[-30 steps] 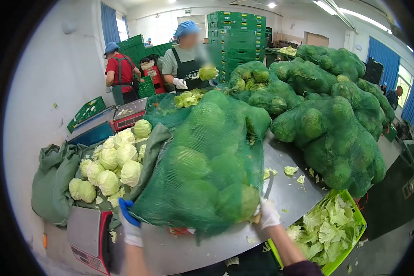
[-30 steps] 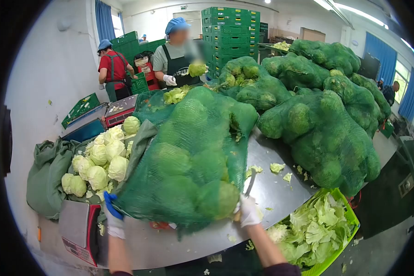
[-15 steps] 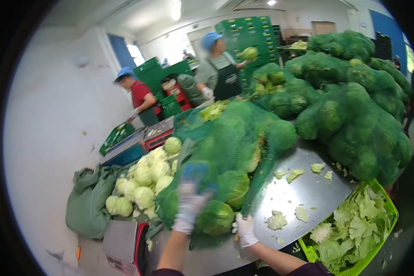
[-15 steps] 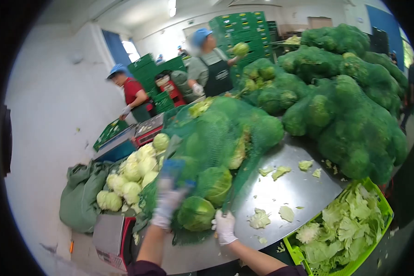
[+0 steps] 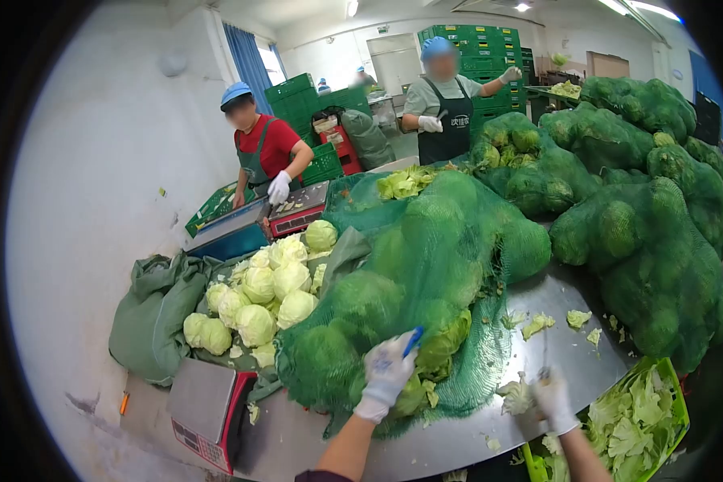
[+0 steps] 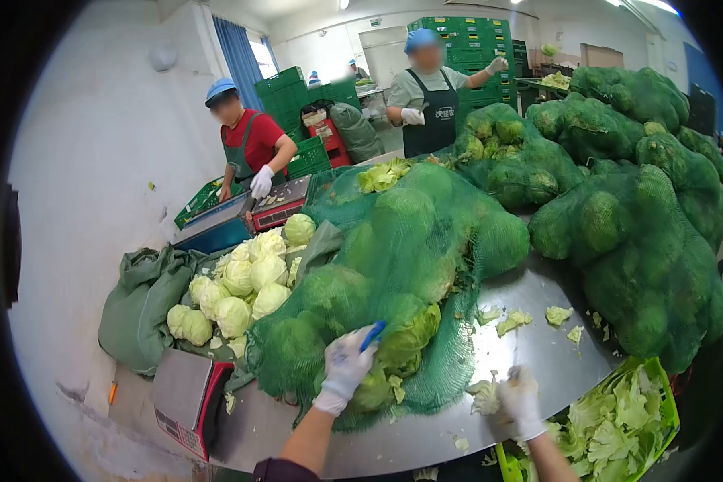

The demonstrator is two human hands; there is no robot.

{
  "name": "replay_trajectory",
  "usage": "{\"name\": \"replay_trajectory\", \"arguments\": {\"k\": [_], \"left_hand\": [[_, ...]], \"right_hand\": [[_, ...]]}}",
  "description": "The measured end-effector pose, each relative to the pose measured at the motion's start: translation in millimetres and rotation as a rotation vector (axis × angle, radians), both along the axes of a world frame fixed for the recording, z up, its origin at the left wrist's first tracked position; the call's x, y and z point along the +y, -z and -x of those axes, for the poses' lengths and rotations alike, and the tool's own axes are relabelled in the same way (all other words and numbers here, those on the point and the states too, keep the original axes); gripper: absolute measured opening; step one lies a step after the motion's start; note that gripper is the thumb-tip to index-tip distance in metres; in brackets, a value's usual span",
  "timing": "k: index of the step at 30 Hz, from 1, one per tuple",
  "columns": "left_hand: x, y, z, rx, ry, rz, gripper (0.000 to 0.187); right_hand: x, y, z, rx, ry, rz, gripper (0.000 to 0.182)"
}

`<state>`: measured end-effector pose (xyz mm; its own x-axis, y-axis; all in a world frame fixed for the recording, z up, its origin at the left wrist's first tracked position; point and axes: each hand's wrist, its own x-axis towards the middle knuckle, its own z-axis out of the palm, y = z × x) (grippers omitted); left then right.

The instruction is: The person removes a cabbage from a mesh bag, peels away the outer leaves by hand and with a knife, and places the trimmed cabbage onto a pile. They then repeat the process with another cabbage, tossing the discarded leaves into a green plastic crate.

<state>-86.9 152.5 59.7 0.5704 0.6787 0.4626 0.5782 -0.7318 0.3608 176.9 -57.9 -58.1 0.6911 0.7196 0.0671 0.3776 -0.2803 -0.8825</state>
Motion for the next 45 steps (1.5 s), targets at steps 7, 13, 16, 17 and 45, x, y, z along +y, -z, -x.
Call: {"name": "replay_trajectory", "arguments": {"k": [7,13,16,17,45], "left_hand": [[-18,34,70,-0.431,0.110,0.110,0.029],[-42,49,99,-0.277,-0.018,0.043,0.031],[-41,37,95,-0.259,-0.004,-0.044,0.029],[-39,37,96,-0.263,-0.004,-0.045,0.029],[-25,51,106,-0.491,-0.099,-0.277,0.043]], "right_hand": [[113,-99,-112,-0.717,-0.207,-0.206,0.046],[281,-153,-165,-0.385,-0.045,0.253,0.039],[322,-171,-152,-0.403,-0.048,0.346,0.043],[335,-168,-152,-0.441,-0.044,0.342,0.043],[313,-199,-134,-0.038,-0.258,0.480,0.032]]}}
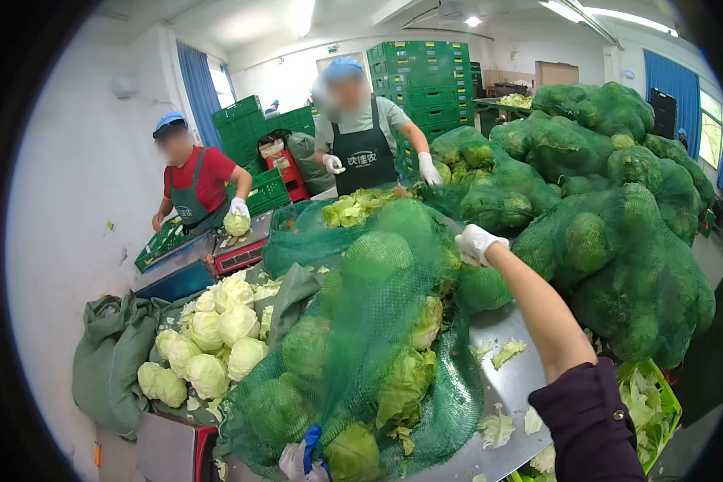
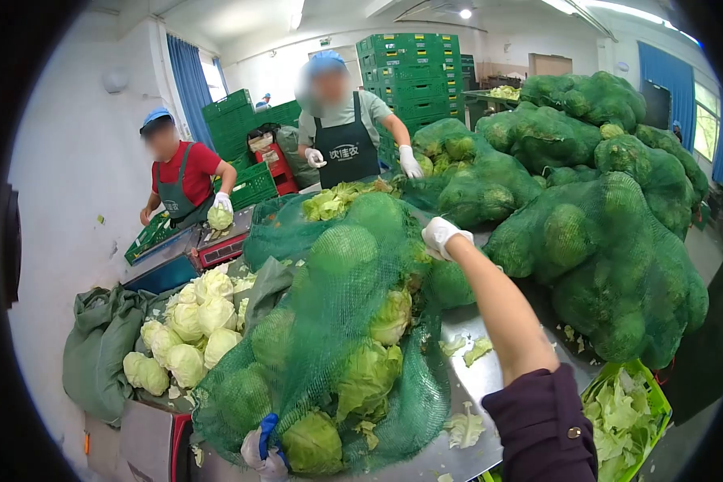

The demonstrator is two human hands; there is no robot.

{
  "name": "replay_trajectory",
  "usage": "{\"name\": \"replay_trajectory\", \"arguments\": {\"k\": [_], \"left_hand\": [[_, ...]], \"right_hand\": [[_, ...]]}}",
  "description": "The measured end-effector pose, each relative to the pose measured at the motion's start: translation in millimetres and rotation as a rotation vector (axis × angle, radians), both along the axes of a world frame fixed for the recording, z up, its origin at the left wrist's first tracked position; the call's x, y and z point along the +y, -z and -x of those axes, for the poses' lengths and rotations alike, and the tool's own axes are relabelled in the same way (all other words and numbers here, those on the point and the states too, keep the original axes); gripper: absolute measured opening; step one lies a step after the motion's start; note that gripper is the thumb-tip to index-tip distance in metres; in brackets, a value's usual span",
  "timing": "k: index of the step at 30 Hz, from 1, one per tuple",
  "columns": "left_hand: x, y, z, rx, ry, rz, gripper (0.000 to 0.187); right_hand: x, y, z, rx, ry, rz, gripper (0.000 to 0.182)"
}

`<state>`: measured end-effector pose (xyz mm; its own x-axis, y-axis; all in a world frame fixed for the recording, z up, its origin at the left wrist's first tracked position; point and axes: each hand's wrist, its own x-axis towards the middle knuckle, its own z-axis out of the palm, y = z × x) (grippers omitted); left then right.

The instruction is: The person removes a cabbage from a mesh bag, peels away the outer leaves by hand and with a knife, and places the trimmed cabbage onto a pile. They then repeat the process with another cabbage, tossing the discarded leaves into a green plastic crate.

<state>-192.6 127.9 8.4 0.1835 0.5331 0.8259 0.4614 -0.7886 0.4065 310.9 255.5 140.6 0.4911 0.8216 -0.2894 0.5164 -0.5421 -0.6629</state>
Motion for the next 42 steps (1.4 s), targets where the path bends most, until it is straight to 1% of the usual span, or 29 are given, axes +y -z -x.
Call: {"name": "replay_trajectory", "arguments": {"k": [1,3,4,5,6,7,8,9,10,12,13,14,18,22,23,25,26,28,30,32,33,34,35,36,37,39,40,41,42], "left_hand": [[0,0,-2,0.006,-0.005,0.006,0.043],[0,1,-4,-0.042,-0.032,0.009,0.042],[0,-1,-2,-0.044,-0.036,0.009,0.042],[0,-3,-2,-0.029,-0.033,0.028,0.042],[-2,-4,-2,-0.014,-0.026,0.052,0.041],[0,3,-1,-0.018,-0.020,0.058,0.041],[6,15,-1,-0.076,-0.054,-0.030,0.040],[9,20,-1,-0.134,-0.087,-0.118,0.040],[5,18,-2,-0.142,-0.080,-0.116,0.040],[2,8,-1,0.072,-0.208,-0.157,0.036],[11,12,5,0.041,-0.035,-0.053,0.035],[15,18,7,0.032,-0.031,-0.056,0.035],[13,6,-6,0.014,-0.038,-0.116,0.035],[9,2,-3,0.104,-0.057,-0.059,0.033],[9,0,-4,0.099,-0.061,-0.010,0.033],[10,2,-1,0.096,-0.051,-0.049,0.033],[12,4,0,0.091,-0.038,-0.088,0.034],[20,16,4,0.101,-0.038,-0.161,0.035],[21,19,7,0.094,-0.045,-0.234,0.035],[16,18,7,0.044,-0.015,-0.100,0.035],[18,22,5,0.044,-0.008,-0.093,0.035],[21,30,4,0.000,-0.073,-0.111,0.034],[18,36,4,-0.043,-0.136,-0.123,0.034],[12,24,-1,-0.048,-0.189,0.016,0.031],[15,6,-5,-0.132,-0.131,0.191,0.029],[48,-38,3,-0.220,0.042,0.278,0.034],[74,-52,19,-0.192,-0.085,0.260,0.033],[96,-80,22,-0.378,0.030,0.316,0.032],[130,-90,44,-0.309,-0.073,0.279,0.032]], "right_hand": [[2,9,-2,0.006,-0.005,0.006,0.032],[-12,11,9,-0.496,-0.372,0.291,0.027],[-37,-4,15,-0.302,-0.252,0.217,0.028],[-64,-17,12,-0.472,-0.392,0.225,0.032],[-89,-29,15,-0.292,-0.234,0.258,0.036],[-102,-23,-5,-0.330,-0.413,0.340,0.040],[-131,-34,4,-0.310,-0.367,0.372,0.037],[-150,-9,-21,-0.404,-0.562,0.298,0.028],[-173,-55,21,-0.165,-0.246,0.528,0.020],[-202,-23,-14,0.096,-0.921,0.550,0.023],[-213,-75,59,-0.116,-1.114,0.769,0.025],[-213,-77,58,-0.123,-1.106,0.770,0.025],[-191,-52,33,-0.060,-0.263,0.232,0.043],[-111,-26,2,0.051,-0.025,-0.028,0.040],[-91,-10,-1,0.054,-0.024,-0.031,0.040],[-62,16,-1,0.156,0.133,-0.042,0.040],[-62,13,9,0.188,0.025,0.122,0.040],[-77,15,31,0.130,-0.205,0.224,0.043],[-118,-8,45,0.226,-0.333,0.435,0.043],[-169,34,24,-0.009,-0.760,0.208,0.045],[-204,12,50,0.093,-0.791,0.527,0.047],[-240,-9,77,0.202,-0.812,0.850,0.050],[-262,9,75,0.201,-0.828,0.864,0.049],[-291,26,69,0.205,-0.846,0.883,0.048],[-311,31,62,0.212,-0.847,0.903,0.048],[-343,37,49,-0.207,-0.626,0.560,0.041],[-358,41,44,-0.201,-0.661,0.582,0.041],[-372,45,40,-0.381,-0.518,0.478,0.037],[-382,47,40,-0.554,-0.375,0.364,0.033]]}}
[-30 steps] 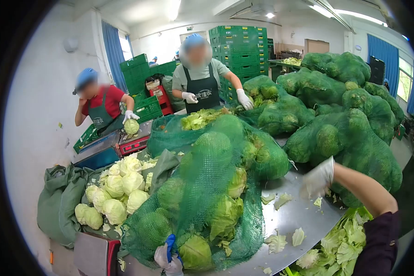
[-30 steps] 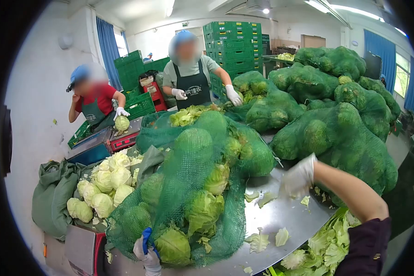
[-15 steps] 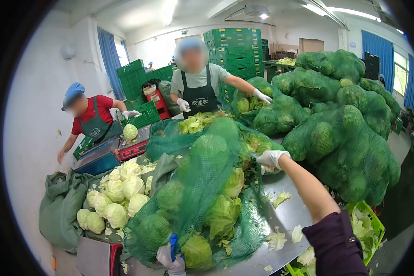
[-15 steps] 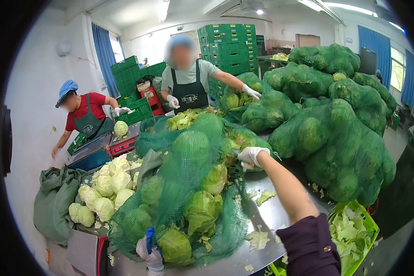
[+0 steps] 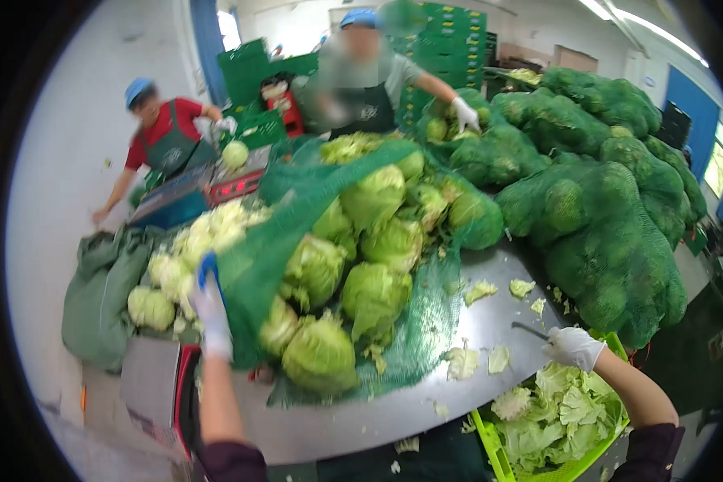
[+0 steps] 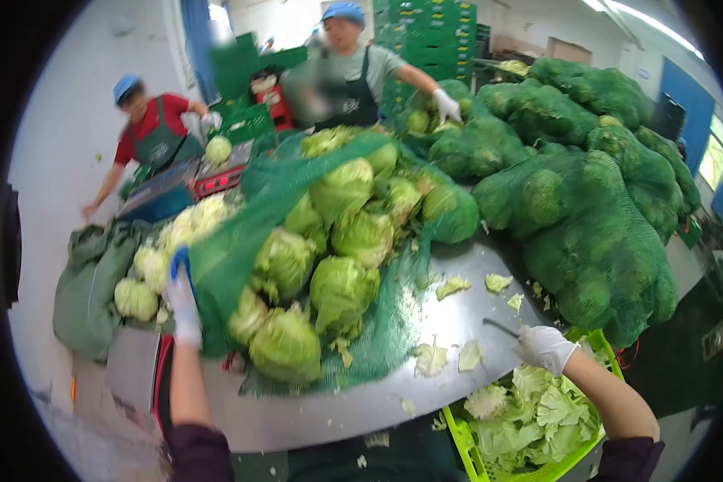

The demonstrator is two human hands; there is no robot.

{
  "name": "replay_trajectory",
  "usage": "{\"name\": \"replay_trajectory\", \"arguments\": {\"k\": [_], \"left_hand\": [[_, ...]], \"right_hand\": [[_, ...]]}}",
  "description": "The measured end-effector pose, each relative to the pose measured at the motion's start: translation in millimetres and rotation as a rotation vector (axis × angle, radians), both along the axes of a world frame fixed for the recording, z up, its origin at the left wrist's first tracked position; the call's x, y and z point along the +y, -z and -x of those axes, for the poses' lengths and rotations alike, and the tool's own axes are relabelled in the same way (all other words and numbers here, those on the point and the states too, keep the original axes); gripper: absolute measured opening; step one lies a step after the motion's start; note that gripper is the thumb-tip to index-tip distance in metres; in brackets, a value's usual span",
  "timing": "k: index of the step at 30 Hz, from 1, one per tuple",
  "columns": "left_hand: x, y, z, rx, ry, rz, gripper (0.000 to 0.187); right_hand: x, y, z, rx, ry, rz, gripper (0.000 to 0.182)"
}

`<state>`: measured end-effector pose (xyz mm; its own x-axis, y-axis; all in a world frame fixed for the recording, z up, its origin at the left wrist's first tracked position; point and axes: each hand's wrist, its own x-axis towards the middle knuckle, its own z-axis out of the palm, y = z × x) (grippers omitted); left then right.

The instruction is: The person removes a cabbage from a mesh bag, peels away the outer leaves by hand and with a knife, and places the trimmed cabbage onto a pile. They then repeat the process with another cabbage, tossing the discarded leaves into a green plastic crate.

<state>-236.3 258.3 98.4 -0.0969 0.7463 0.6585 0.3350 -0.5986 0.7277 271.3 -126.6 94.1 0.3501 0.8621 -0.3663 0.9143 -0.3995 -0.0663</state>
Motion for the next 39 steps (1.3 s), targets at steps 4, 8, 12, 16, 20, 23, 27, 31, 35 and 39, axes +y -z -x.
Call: {"name": "replay_trajectory", "arguments": {"k": [4,8,12,16,20,23,27,31,35,39], "left_hand": [[86,-14,67,0.312,-0.372,0.236,0.047],[7,-47,9,0.479,-0.246,-0.247,0.051],[-1,-28,54,-0.052,-0.277,0.287,0.040],[-8,-17,112,-0.329,-0.384,0.237,0.027],[-91,-23,55,0.076,-0.052,0.173,0.025],[-138,14,-11,0.619,0.135,0.211,0.041],[-183,70,-82,0.831,-0.078,0.125,0.058],[-246,60,-110,1.120,0.149,-0.271,0.058],[-245,56,-124,0.857,0.350,-0.196,0.064],[-207,128,-127,0.453,0.765,0.478,0.082]], "right_hand": [[-19,1,14,0.010,0.052,-0.083,0.029],[-37,-4,34,0.162,-0.038,-0.336,0.023],[-62,4,39,0.335,-0.026,-0.405,0.023],[-89,9,45,0.409,0.080,-0.281,0.026],[-98,30,45,0.461,0.101,-0.283,0.029],[-73,37,79,0.464,0.080,-0.291,0.034],[-39,113,115,0.327,0.015,-0.365,0.031],[-41,165,53,0.111,0.365,-0.539,0.029],[-53,133,33,0.085,0.498,-0.935,0.026],[-12,145,127,0.819,0.414,-0.951,0.029]]}}
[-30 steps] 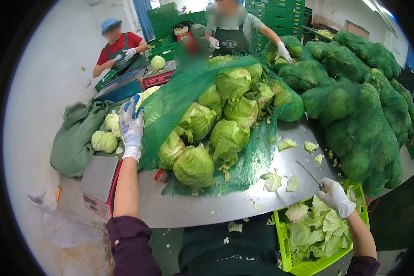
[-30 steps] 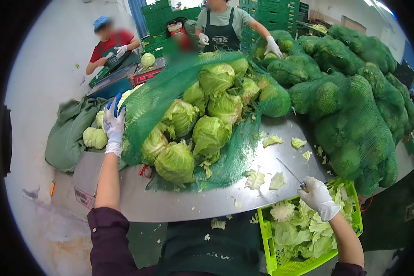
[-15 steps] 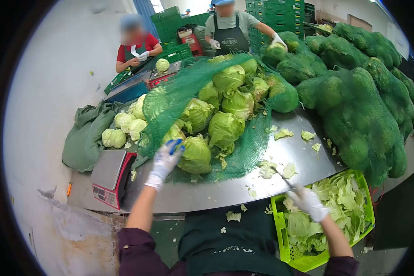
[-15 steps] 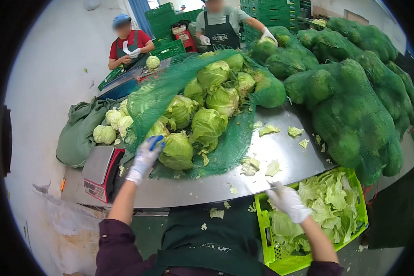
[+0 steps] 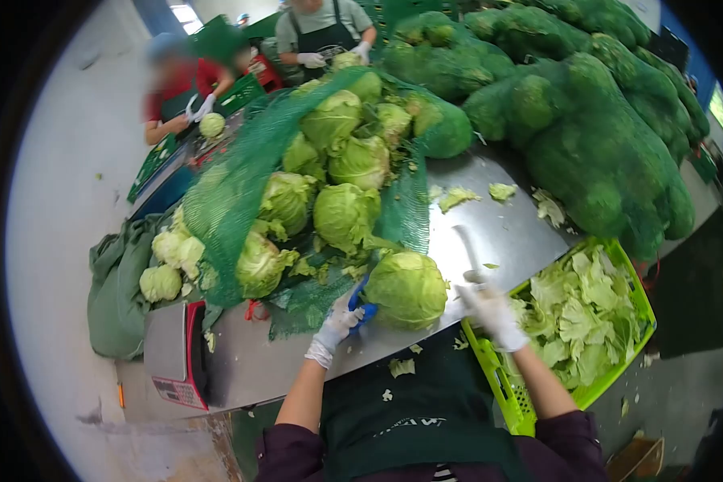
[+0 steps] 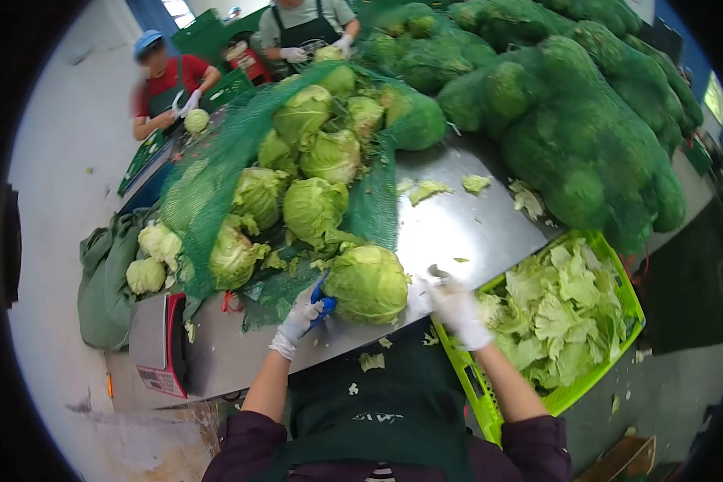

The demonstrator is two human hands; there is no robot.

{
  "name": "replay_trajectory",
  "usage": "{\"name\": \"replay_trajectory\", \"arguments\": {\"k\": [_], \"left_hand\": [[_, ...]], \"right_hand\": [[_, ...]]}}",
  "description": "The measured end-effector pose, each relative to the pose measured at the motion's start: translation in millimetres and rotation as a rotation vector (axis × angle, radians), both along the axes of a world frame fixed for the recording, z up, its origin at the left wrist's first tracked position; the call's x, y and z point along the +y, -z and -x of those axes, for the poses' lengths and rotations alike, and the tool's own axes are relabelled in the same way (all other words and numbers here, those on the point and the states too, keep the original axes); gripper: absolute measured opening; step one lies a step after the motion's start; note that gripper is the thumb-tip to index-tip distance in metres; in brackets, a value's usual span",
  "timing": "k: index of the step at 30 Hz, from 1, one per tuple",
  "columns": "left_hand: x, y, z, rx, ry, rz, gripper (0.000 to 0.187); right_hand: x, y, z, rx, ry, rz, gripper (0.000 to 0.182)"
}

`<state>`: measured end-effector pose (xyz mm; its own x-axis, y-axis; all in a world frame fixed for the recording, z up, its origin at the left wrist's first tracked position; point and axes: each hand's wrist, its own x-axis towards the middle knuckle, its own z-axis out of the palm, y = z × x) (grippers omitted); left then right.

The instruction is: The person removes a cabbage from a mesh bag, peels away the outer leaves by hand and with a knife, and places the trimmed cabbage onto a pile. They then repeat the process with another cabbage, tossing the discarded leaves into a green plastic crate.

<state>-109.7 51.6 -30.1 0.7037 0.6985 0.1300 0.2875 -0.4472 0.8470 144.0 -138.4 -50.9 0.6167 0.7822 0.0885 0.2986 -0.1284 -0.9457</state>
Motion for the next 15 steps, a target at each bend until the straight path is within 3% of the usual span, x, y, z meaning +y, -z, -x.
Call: {"name": "replay_trajectory", "arguments": {"k": [1,2,3,5,7,9,11,13,15], "left_hand": [[2,16,-1,0.001,0.079,0.283,0.083],[-1,25,0,-0.087,0.090,0.256,0.081],[-5,34,3,-0.077,0.117,0.258,0.081],[-19,34,-1,-0.337,0.034,0.761,0.075],[-24,18,-11,-0.392,0.042,0.805,0.072],[-17,0,-25,-0.350,0.218,0.755,0.072],[-32,-78,-60,-0.355,0.264,0.721,0.080],[-32,-90,-87,-0.429,0.322,0.805,0.085],[-45,-98,-117,-0.297,0.297,0.838,0.083]], "right_hand": [[8,-25,28,0.558,-0.073,0.176,0.034],[15,-6,36,0.836,-0.050,0.086,0.039],[19,11,39,0.942,-0.028,-0.012,0.041],[21,12,43,0.964,-0.005,-0.099,0.040],[11,-20,35,0.877,0.007,-0.060,0.040],[-3,-56,17,0.734,-0.041,-0.080,0.043],[-16,-82,1,0.602,-0.008,-0.142,0.048],[-24,-78,-9,0.527,-0.005,-0.187,0.054],[-19,-50,-10,0.185,0.080,-0.134,0.058]]}}
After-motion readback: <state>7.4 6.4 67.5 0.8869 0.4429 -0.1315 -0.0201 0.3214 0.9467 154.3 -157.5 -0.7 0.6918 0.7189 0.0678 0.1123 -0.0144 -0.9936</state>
